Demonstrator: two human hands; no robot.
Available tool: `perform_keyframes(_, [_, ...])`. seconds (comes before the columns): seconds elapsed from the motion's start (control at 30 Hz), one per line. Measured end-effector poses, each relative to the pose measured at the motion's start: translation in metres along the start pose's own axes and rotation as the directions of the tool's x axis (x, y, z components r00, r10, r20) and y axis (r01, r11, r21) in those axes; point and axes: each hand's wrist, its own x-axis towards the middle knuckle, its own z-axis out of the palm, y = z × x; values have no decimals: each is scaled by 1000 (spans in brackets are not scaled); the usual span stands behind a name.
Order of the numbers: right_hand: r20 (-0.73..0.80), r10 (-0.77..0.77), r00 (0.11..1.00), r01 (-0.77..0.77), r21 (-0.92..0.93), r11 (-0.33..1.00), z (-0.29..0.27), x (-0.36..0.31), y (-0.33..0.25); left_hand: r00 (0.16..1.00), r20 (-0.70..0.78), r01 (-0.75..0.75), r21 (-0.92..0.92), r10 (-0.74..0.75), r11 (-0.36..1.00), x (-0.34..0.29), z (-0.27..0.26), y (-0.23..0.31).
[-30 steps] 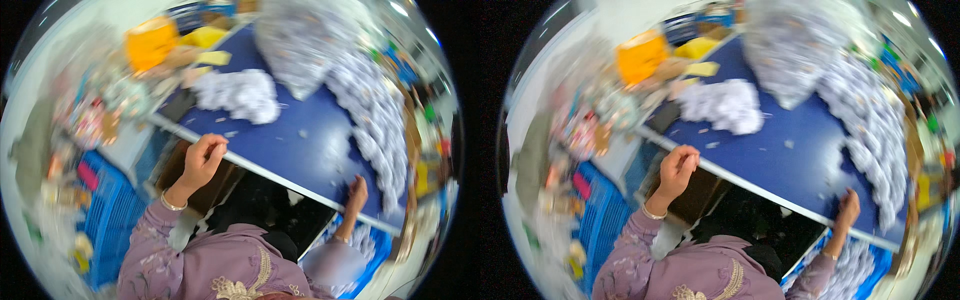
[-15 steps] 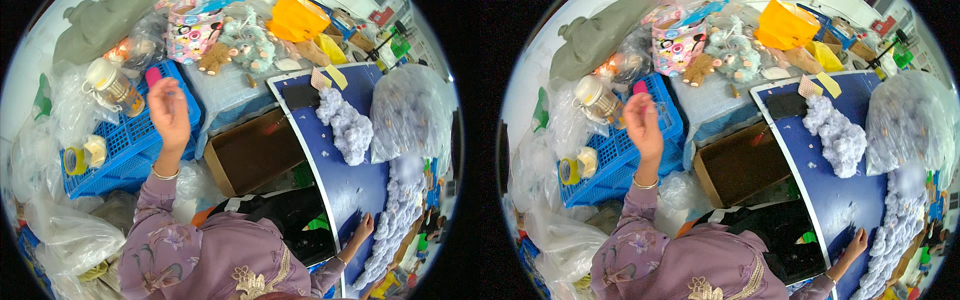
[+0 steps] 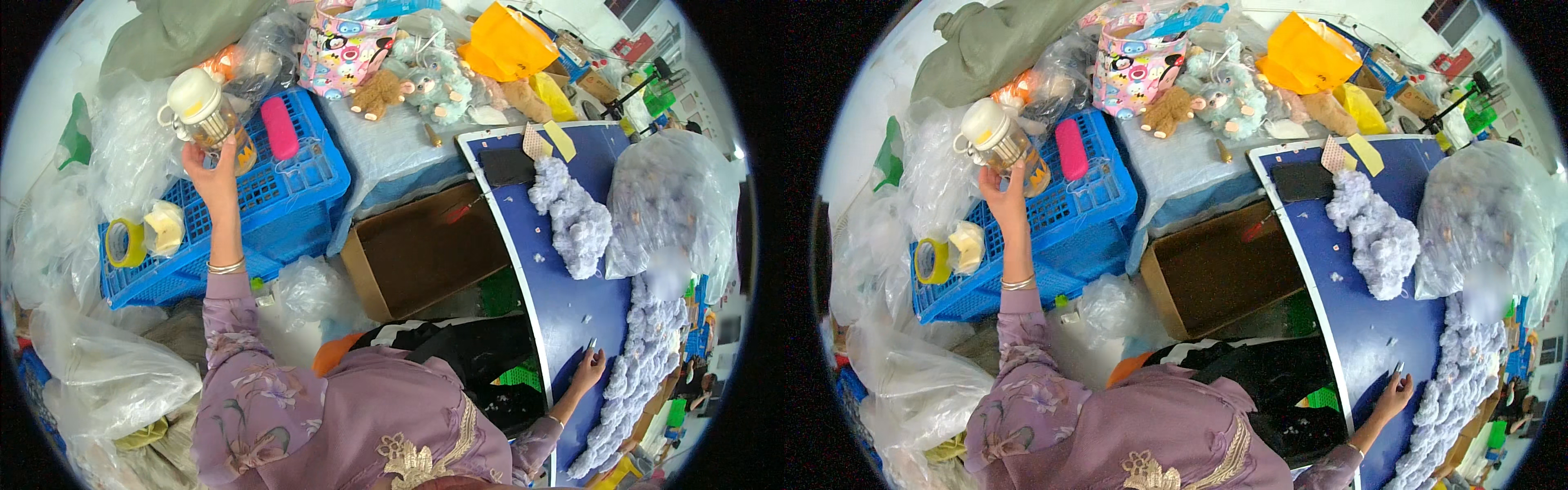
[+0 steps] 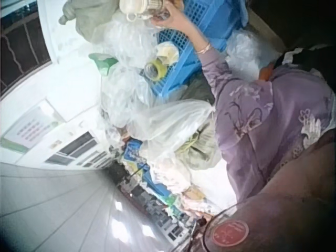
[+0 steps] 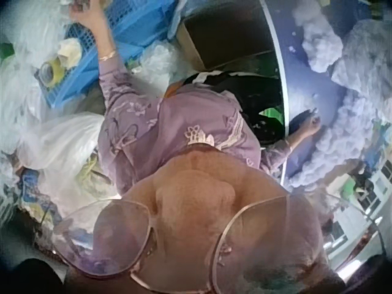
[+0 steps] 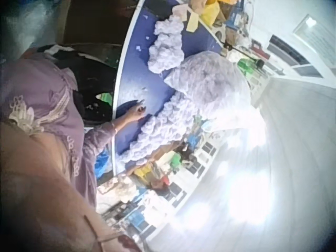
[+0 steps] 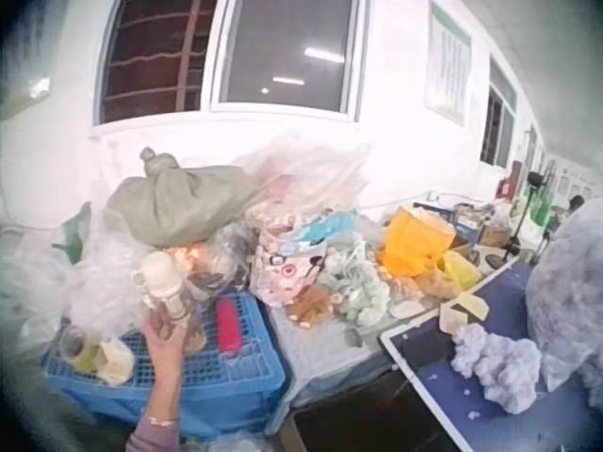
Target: The person trims the fur of small stuffed animals using scissors. They pick up each item, snip stray fibers, and place the finished pieces on the table. The person also briefly handles a plastic container and a plastic bag during the process.
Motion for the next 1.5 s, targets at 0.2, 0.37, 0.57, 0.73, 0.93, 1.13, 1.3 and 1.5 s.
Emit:
perform_keyframes(0.2, [22, 66, 998, -64, -85, 994, -18, -27, -31, 965, 235, -128, 35, 117, 991, 43, 2, -29])
perform_keyframes(0.37, [-183, 7, 983, 15, 119, 993, -45, -28, -45, 976, 132, -203, 279, 172, 939, 44, 3, -35])
perform_keyframes(0.57, [-230, -88, 969, 139, 218, 966, -92, -31, -140, 945, 268, -203, 32, 187, 979, 19, 3, 9])
perform_keyframes(0.73, [131, -309, 942, 209, 493, 845, -94, -53, -252, 721, 659, -114, -191, 213, 975, -77, 39, 40])
perform_keyframes(0.93, [415, -690, 594, 587, 363, 724, -85, -82, -353, 81, 797, -234, -568, 598, 789, -222, 85, 114])
perform_keyframes(1.13, [595, -624, 506, 641, 225, 734, -46, -91, -373, -205, 926, 247, -265, 317, 932, -297, 99, 146])
perform_keyframes(1.3, [668, -502, 549, 583, 125, 803, -26, -84, -375, -205, 922, 168, -296, 327, 940, -313, 110, 122])
perform_keyframes(1.5, [639, -664, 388, 683, 284, 673, -13, -76, -376, -328, 919, 206, -155, 217, 966, -292, 122, 118])
